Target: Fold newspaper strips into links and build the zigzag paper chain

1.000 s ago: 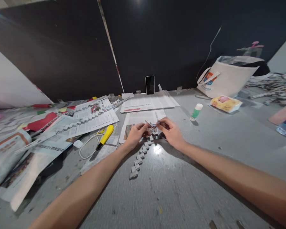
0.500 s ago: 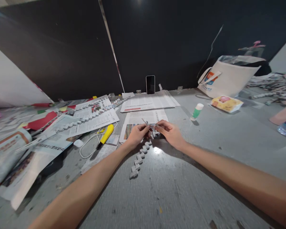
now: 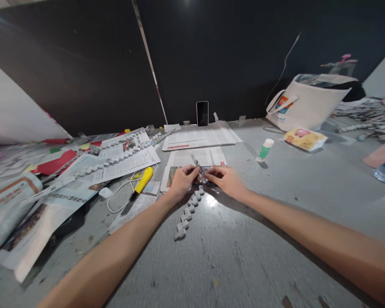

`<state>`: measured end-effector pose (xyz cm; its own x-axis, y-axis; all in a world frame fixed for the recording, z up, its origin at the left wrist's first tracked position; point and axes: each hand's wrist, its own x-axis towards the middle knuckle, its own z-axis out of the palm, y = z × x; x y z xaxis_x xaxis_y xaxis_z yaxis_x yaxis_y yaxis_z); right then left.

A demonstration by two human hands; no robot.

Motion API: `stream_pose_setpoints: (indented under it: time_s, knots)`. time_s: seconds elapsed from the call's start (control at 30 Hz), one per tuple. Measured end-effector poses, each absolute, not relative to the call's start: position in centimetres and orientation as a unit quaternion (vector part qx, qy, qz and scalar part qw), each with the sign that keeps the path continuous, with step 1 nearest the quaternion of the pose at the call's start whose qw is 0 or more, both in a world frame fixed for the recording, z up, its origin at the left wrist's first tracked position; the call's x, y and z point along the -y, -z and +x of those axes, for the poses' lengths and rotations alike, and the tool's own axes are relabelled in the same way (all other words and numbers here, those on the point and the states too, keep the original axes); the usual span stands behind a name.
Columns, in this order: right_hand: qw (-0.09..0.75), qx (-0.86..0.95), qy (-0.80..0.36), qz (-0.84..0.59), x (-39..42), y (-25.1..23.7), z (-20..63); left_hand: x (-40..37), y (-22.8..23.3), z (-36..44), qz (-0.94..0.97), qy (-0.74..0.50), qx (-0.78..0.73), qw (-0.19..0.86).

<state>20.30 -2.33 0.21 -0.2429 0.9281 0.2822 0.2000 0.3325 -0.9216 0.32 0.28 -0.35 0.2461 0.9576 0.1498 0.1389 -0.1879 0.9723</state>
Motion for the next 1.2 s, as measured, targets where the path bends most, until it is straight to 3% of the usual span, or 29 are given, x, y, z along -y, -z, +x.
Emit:
stream_pose_setpoints:
  time_s: [0.53,1.03,1.2]
  knots:
    - [0.43,0.69,-0.373,-0.447,2.07,0.05,20.25,0.23,0.26,0.04,0.695,-0.391,-0.415,0.439]
    - [0.42,0.712,-0.395,-0.401,2.54,-0.31,20.06,-0.4,0.43,-0.02,0.617,-0.417,-0.399,0.535]
    - [0.417,0.726,-0.353,-0.418,2.9,-0.69,20.2,-0.5,0.66,-0.1,0.617,-0.414,-0.388,0.545]
